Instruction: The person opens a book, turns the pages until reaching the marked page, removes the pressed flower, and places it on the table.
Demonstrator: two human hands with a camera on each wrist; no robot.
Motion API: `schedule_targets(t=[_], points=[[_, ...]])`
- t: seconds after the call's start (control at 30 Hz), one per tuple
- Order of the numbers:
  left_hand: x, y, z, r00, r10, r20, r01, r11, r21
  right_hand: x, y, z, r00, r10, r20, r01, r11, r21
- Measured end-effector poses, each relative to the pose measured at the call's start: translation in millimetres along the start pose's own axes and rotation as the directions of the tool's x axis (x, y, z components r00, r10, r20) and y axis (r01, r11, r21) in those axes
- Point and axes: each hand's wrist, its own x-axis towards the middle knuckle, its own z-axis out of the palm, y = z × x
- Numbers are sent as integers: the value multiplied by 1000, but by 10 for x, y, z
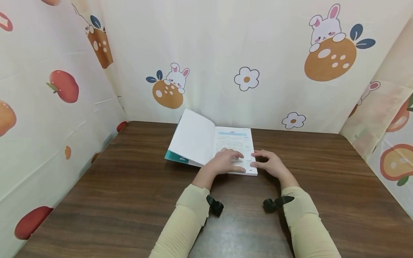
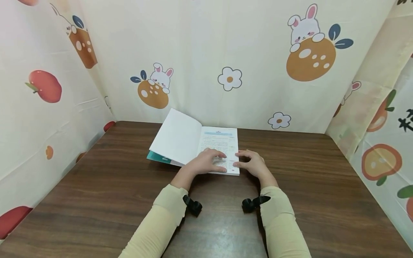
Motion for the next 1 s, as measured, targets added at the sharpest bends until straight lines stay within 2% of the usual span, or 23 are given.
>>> schedule_targets(t=[0.2, 0.3, 0.43, 0.5, 0.83, 1.0], points=[[-14, -14, 31, 999, -23, 38, 22, 999, 35, 7, -42, 11, 1000, 3, -23, -5, 999, -54], [-8, -46, 43, 999, -21, 41, 19, 999, 35, 6, -21, -32, 999, -13, 40, 15, 999, -39], [-2, -96, 69, 999, -24, 33, 24, 1000, -11, -20, 23, -94, 989, -32, 145, 33, 999, -1], [-1, -113, 76, 999, -23, 27, 24, 999, -35, -30, 28, -103, 986, -24, 163, 23, 1000, 11], [7, -129, 69, 1000, -14, 16, 15, 998, -65, 8, 28, -47, 995, -63, 72, 63, 998, 0], [6, -77, 73, 1000, -26, -14, 26, 1000, -6, 6, 18, -14, 999, -43, 33, 45, 998, -39]])
